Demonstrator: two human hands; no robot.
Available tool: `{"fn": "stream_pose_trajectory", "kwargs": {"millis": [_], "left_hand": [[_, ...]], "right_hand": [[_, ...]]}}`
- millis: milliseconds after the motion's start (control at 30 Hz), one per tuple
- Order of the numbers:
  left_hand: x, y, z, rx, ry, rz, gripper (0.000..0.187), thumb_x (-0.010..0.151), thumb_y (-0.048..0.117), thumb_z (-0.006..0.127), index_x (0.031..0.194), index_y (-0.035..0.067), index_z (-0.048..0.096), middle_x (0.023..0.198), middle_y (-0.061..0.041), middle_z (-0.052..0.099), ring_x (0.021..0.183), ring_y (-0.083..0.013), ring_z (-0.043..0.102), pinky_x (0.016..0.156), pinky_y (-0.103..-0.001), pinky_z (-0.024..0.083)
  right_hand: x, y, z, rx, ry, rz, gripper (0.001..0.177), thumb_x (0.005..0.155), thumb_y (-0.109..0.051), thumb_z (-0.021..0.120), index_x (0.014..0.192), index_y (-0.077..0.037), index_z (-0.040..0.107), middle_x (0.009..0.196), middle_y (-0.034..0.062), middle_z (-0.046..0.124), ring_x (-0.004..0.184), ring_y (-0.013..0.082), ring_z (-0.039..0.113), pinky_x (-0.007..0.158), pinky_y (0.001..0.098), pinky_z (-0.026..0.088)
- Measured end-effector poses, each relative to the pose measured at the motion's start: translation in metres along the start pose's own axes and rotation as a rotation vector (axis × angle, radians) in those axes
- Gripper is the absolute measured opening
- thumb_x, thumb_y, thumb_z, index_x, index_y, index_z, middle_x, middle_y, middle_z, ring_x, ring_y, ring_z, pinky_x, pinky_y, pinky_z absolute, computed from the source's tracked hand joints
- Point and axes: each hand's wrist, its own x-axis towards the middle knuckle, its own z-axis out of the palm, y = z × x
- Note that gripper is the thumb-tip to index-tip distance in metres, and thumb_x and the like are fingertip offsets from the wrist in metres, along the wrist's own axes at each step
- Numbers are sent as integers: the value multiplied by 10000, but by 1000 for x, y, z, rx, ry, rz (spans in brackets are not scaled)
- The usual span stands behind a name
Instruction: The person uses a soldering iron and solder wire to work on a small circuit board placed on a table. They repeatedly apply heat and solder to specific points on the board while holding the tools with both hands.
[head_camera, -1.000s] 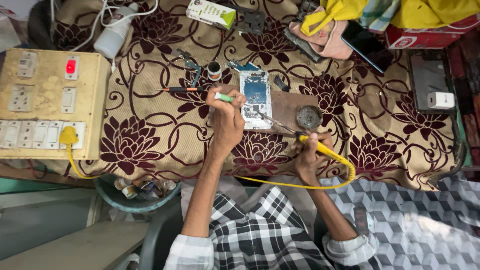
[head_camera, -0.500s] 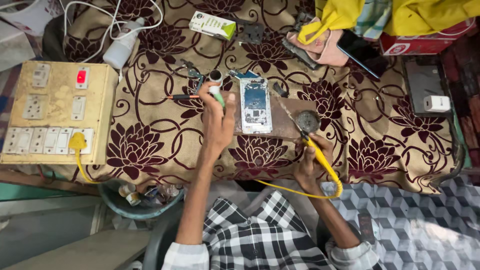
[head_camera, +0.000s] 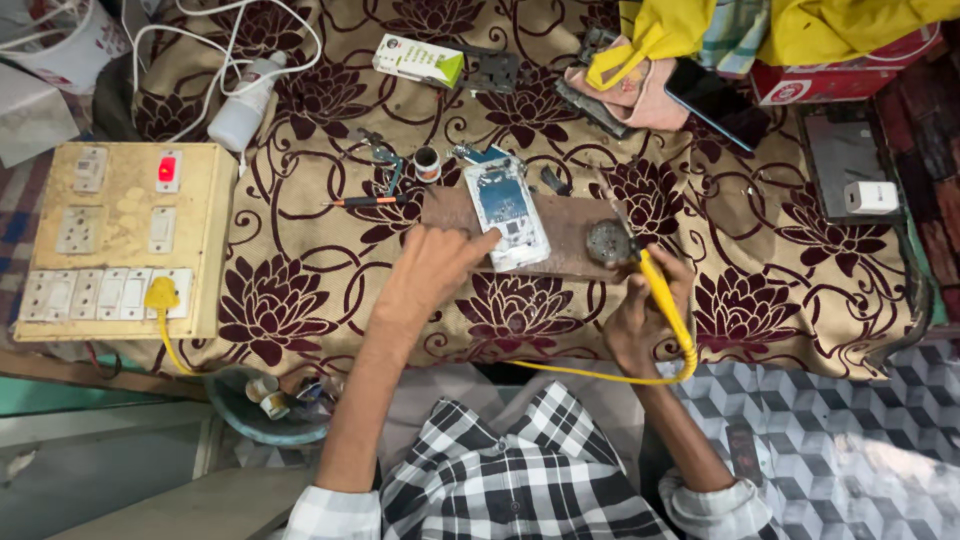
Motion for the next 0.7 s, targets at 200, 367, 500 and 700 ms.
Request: {"fn": "stream_pose_trajectory", "kwargs": {"millis": [200,367,500,700], "left_hand": [[18,18,3,136,-227,81,435,952,150,604,1354,312,581,549,53,598,457,-103,573,498,-283,426],[38,7,18,-100,-109,59,486,921,66,626,1376,236,608,523,15,591,431,-146,558,481,-334,444],[60,-11,30,-432,-288,-412,366,1040,61,538,1403,19,567,556,-76,619,385,-184,544,351,-360,437],[86,-30,55,-105,116,-393,98,867,210,744,897,120,720,704,-75,668,598,-224,607,521,-410,418]], "right_hand": [[7,-1,-3,89,46,87,608,1085,-486,609,1363,18,415,1062,135,648,886,194,679,841,312,570],[13,1,-6,168,61,82,613,1069,-493,607,1359,4,397,1041,149,657,851,201,671,788,306,554],[14,2,-12,139,33,87,593,1091,-493,574,1374,-13,372,1043,157,660,850,208,677,771,307,555],[12,5,-11,94,65,80,580,1111,-496,539,1380,-4,393,1055,161,669,854,203,667,787,301,556]]}}
